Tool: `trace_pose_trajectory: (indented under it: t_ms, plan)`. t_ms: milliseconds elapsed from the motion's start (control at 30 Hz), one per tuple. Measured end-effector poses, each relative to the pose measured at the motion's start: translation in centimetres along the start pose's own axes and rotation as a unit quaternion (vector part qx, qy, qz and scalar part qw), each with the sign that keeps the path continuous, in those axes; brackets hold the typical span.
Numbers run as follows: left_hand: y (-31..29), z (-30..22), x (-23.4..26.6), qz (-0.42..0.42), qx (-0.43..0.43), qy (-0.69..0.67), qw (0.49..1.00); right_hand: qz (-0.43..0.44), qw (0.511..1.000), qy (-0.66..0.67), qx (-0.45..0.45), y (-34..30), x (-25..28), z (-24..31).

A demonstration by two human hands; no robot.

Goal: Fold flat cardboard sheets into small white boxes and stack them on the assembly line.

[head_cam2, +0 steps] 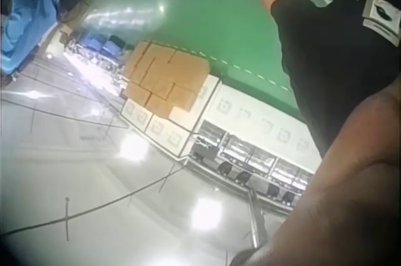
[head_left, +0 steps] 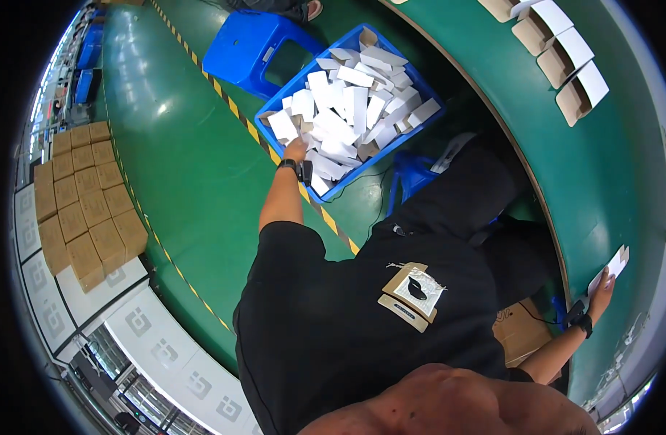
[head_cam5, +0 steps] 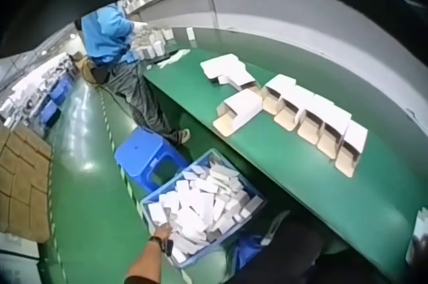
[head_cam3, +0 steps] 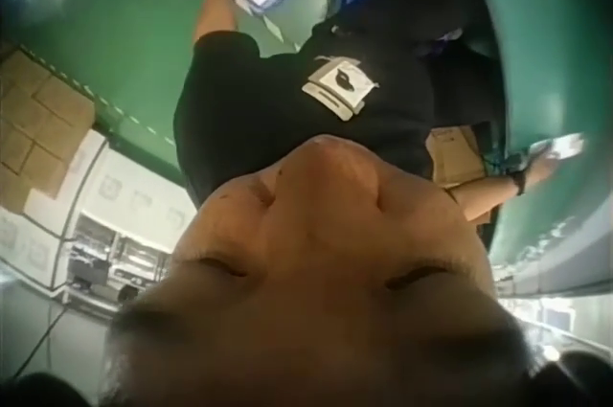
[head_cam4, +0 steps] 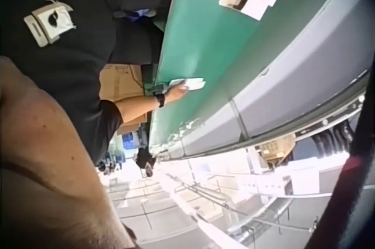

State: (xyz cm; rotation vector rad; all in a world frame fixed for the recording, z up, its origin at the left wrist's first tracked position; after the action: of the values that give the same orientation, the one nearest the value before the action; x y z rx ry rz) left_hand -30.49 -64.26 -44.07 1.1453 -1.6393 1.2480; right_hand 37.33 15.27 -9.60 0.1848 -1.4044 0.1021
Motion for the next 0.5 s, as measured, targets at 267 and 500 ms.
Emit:
trace_pose_trajectory:
  t_ms: [267, 500]
  plan:
    - [-5.6, -16.4, 13.1, -0.263, -0.010, -0.353, 0.898, 0.000, 0.995, -0.092, 0.027, 0.5, 2.7, 1.3]
    - [-22.4, -45.9, 24.2, 0.043, -0.338, -0.511, 0.789, -0.059, 0.994, -0.092, -0.002, -2.0, 6.4, 2.7]
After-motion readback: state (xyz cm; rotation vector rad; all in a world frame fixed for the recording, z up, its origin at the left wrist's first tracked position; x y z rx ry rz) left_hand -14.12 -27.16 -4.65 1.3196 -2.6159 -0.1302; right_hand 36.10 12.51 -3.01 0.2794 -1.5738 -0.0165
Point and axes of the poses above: each hand's wrist, its own y-axis towards the middle knuckle, its own x-axis out of the back of the hand, z = x × y, the point moved 5 cm from there along y, towards the middle knuckle, and after that the axes turned 9 degrees about -z, right-handed, at the moved point
